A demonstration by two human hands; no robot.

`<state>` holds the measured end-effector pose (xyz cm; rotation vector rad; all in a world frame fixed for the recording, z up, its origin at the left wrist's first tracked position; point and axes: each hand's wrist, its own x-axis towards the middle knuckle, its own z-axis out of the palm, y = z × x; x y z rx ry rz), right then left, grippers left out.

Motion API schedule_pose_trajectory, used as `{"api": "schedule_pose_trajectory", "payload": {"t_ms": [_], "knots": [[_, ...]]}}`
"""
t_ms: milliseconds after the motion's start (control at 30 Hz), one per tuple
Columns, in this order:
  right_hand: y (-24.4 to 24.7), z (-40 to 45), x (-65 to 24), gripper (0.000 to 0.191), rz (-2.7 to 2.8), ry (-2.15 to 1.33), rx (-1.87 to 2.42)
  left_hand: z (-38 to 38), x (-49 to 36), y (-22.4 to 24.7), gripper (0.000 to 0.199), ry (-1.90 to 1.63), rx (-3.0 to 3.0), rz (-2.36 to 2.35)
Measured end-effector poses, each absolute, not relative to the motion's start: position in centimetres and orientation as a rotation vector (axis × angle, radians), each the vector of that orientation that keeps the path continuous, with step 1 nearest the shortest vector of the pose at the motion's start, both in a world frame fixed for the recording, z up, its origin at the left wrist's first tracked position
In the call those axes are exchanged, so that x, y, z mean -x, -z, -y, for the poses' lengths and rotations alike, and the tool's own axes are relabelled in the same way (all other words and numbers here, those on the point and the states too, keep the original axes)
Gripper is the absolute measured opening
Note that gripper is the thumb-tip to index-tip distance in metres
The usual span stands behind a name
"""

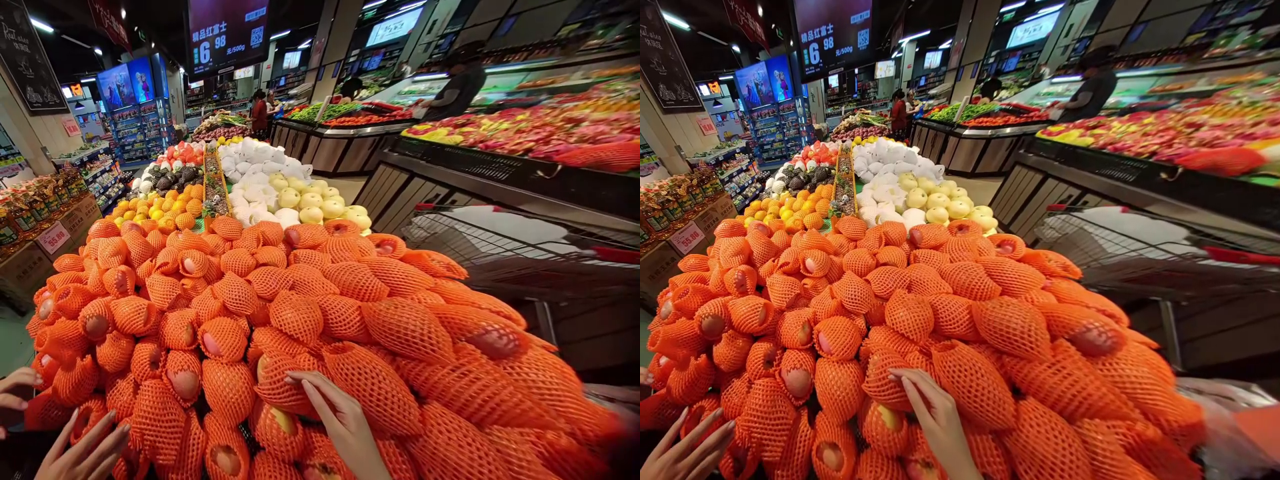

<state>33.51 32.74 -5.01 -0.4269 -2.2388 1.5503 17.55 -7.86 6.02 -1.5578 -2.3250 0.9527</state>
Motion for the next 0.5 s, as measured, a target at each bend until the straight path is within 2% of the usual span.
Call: {"api": "schedule_pose_trajectory", "payload": {"t_ms": [233,400,500], "knots": [[5.1,-32.8,-33.7,0.051,2.236,-1.576,0.436,7.3,-21.0,-3.2,0.054,-0.963,1.620,2.226],[3.8,-33.3,-35.2,0.049,2.178,-1.374,0.471,4.7,-20.0,-1.3,0.041,-0.553,1.807,1.961],[3.3,-34.6,-37.1,0.045,2.079,-1.310,0.550,2.1,-17.4,-1.1,0.041,-0.251,1.870,1.968]]}}
